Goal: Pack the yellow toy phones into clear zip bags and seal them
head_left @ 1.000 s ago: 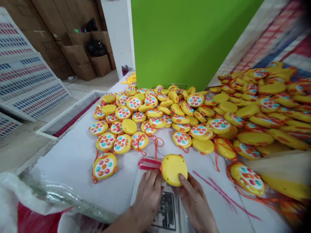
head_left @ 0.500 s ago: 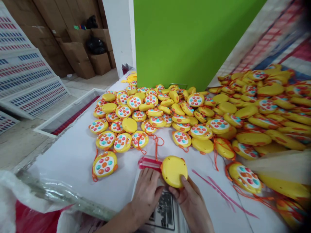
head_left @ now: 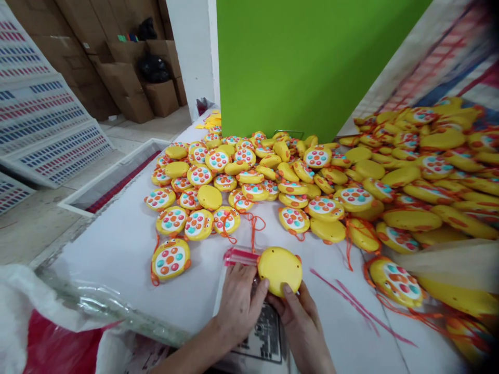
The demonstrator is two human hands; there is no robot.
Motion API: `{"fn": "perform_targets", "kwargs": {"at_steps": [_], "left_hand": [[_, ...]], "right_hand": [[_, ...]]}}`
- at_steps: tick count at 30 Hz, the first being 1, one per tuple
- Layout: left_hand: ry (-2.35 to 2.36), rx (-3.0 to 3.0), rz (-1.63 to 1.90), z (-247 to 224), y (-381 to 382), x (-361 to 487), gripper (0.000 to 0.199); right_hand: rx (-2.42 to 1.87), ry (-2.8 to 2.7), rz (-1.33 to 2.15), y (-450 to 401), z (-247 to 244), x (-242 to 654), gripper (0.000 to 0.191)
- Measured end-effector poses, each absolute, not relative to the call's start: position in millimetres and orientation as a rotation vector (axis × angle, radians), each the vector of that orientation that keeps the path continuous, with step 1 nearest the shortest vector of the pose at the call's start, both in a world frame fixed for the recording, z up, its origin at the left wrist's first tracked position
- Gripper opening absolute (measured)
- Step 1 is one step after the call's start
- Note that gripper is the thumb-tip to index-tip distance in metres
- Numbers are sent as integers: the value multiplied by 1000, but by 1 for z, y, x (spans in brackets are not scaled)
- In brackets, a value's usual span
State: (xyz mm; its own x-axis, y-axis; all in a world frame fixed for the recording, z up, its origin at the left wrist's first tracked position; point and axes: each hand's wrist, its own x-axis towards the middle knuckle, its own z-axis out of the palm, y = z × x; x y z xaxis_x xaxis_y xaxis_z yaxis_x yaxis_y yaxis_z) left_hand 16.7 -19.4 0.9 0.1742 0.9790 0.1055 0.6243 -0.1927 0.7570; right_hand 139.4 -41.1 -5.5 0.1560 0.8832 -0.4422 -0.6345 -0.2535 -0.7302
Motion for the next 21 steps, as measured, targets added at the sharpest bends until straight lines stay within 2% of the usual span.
{"fn": "perform_targets", "kwargs": {"at_steps": [4,12,14,18,21], "left_hand": [[1503,1843,867,1,-20,15,29],[1374,1856,846,6,-19,10,9],[1354,1832,817,4,-21,6,21],[1353,1814,823,-5,-28,-1,56],[1355,1875,859,-10,-30,-4,62]], "right_hand": [[-1141,-296,1448,-41,-8,139,49],[-1054,-212,1519,-37,2,143,43],[-1076,-185,1561,-37,5,147,41],[-1145,-190,1592,-41,6,159,36],[-1244,-358,1636,-51,6,173,42]]}}
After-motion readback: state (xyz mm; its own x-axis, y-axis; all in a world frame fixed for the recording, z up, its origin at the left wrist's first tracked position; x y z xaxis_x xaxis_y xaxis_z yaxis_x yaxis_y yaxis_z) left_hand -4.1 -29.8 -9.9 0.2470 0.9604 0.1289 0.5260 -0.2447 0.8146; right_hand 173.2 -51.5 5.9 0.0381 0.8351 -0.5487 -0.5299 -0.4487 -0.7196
